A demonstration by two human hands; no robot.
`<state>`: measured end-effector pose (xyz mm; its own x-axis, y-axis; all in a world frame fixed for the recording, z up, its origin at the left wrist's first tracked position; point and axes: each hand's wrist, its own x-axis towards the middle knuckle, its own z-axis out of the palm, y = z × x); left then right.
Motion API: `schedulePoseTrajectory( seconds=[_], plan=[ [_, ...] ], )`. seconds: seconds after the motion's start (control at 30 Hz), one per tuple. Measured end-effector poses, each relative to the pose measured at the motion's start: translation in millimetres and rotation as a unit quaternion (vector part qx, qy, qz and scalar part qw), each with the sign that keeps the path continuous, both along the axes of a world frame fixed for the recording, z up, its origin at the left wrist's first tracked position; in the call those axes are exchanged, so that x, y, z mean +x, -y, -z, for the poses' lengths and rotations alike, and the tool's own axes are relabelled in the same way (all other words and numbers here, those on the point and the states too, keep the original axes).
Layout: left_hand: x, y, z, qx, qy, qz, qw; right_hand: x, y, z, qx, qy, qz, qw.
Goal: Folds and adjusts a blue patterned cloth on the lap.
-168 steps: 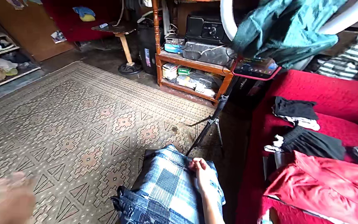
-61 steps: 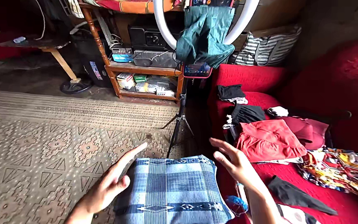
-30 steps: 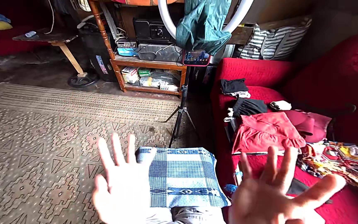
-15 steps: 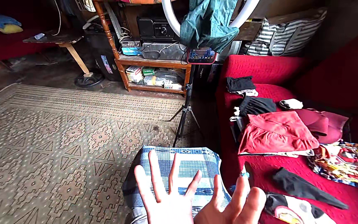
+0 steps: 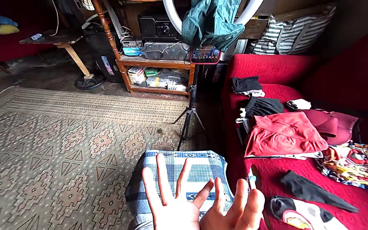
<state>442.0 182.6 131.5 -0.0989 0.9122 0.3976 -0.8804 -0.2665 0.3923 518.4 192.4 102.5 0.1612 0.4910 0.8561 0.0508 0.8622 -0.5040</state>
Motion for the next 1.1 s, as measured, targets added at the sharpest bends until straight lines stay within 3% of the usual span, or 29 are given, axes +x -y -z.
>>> schedulePoseTrajectory(
  seconds=[1.1],
  plan=[
    [4.7,-6.4,6.0,-0.015,-0.057,-0.019,0.998,-2.3,-8.6,9.5,0.003,-0.048,-0.015,0.999]
  ],
)
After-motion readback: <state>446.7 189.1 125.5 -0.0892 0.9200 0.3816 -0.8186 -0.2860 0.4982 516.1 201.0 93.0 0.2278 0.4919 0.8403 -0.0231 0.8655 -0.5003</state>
